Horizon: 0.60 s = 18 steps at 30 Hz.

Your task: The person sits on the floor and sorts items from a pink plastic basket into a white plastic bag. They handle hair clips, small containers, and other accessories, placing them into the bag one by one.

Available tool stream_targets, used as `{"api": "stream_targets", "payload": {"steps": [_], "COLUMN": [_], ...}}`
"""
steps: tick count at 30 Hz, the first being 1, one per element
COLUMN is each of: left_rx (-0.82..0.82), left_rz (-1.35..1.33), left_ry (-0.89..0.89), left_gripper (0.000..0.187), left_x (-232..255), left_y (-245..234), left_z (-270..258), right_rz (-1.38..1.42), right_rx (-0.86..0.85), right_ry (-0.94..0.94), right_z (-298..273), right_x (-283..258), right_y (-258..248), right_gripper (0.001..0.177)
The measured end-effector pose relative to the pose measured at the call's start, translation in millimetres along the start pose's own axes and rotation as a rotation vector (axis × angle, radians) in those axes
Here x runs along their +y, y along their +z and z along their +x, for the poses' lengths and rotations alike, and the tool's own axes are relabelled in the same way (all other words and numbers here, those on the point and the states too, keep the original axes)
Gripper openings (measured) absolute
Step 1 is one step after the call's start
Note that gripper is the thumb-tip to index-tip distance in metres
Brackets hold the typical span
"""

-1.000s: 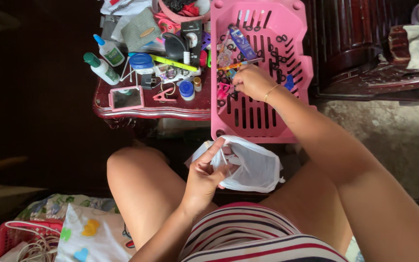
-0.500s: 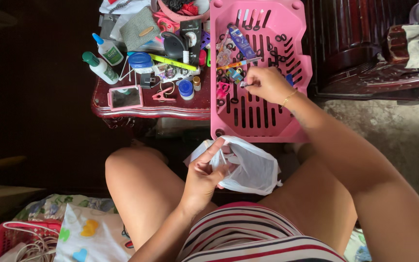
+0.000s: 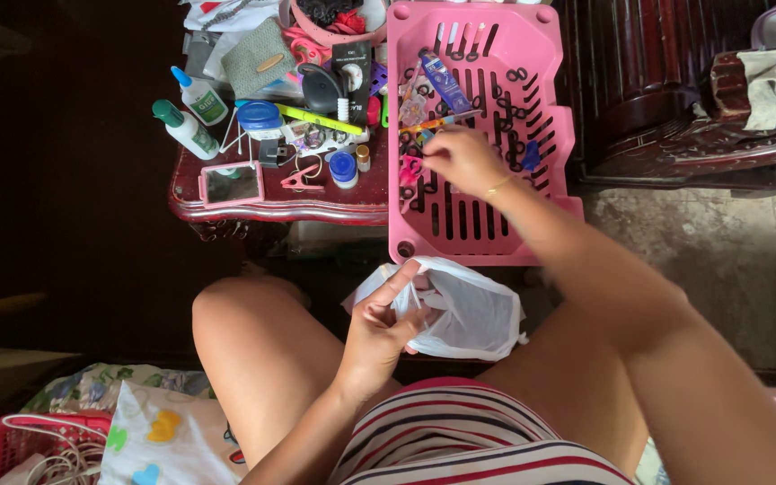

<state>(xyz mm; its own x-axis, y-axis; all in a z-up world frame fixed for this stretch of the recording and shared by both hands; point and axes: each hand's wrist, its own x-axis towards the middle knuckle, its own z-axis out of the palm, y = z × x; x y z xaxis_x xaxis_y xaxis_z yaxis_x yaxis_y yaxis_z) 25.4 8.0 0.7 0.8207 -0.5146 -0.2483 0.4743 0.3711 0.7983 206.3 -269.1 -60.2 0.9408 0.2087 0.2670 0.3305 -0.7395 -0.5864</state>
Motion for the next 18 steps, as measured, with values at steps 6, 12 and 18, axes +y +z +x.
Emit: {"api": "stream_targets", "payload": {"steps": [6,12,18], "left_rx": [0.014,-0.004,0.012], "left_rz": [0.028,-0.026,0.040], "left_ry": [0.006,0.006,-0.014], "left_gripper": [0.068,0.068,0.066], "left_x": [2,3,-3], "left_y": [-1,-7,-2], "left_z": [-1,-3,1], "right_rz": [-0.195,0.767,1.299], "right_rx": [0.016,0.009,-0.181], "right_ry": [-0.024,0.403,0.573], "right_z": [17,-2,-36], "right_x": [1,10,8], "right_y": [31,-31,-69], "right_gripper": [0.008,0.012,0.024]}}
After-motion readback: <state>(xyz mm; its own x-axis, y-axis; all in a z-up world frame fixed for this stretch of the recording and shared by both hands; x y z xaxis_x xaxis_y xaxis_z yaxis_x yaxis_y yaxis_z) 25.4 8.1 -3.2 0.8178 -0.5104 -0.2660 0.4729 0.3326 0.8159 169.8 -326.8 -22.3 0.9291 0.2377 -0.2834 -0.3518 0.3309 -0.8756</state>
